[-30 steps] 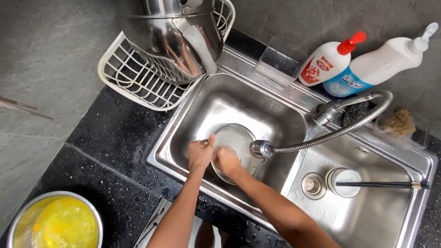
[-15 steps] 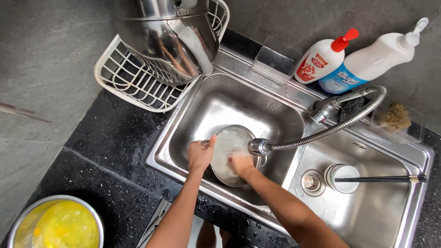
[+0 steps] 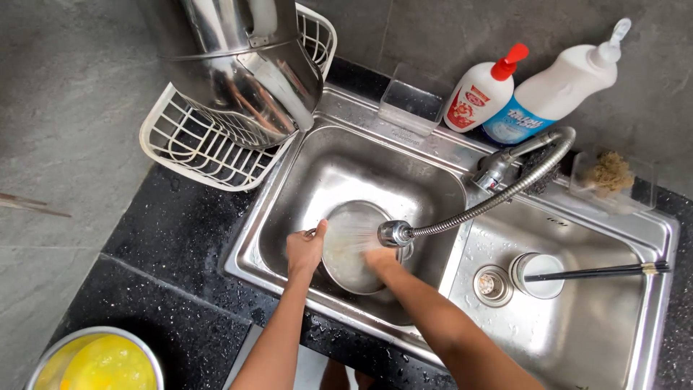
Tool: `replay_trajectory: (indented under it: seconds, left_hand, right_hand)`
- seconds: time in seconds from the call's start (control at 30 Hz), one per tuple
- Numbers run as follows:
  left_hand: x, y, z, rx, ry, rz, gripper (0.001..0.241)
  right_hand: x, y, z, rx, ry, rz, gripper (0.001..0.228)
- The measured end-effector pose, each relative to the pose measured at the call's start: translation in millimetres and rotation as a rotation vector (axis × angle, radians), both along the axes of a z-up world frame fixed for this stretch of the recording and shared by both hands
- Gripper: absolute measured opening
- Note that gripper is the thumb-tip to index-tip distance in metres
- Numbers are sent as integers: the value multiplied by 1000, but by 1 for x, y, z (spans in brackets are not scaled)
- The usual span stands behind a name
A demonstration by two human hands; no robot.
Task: Washing a metal pot and a whisk in a kitchen sink.
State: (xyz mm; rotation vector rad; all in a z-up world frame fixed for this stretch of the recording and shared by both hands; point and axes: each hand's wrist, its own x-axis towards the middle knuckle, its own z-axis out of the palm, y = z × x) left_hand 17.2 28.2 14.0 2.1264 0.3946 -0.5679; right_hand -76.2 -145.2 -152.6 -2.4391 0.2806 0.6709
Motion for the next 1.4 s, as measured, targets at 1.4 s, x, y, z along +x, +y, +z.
replay_trajectory:
  seconds: [1.4]
  left_hand:
    - [-9,-10,22,25,0,79,54]
  right_hand:
    - [-11,46,42,408,88,-41,38]
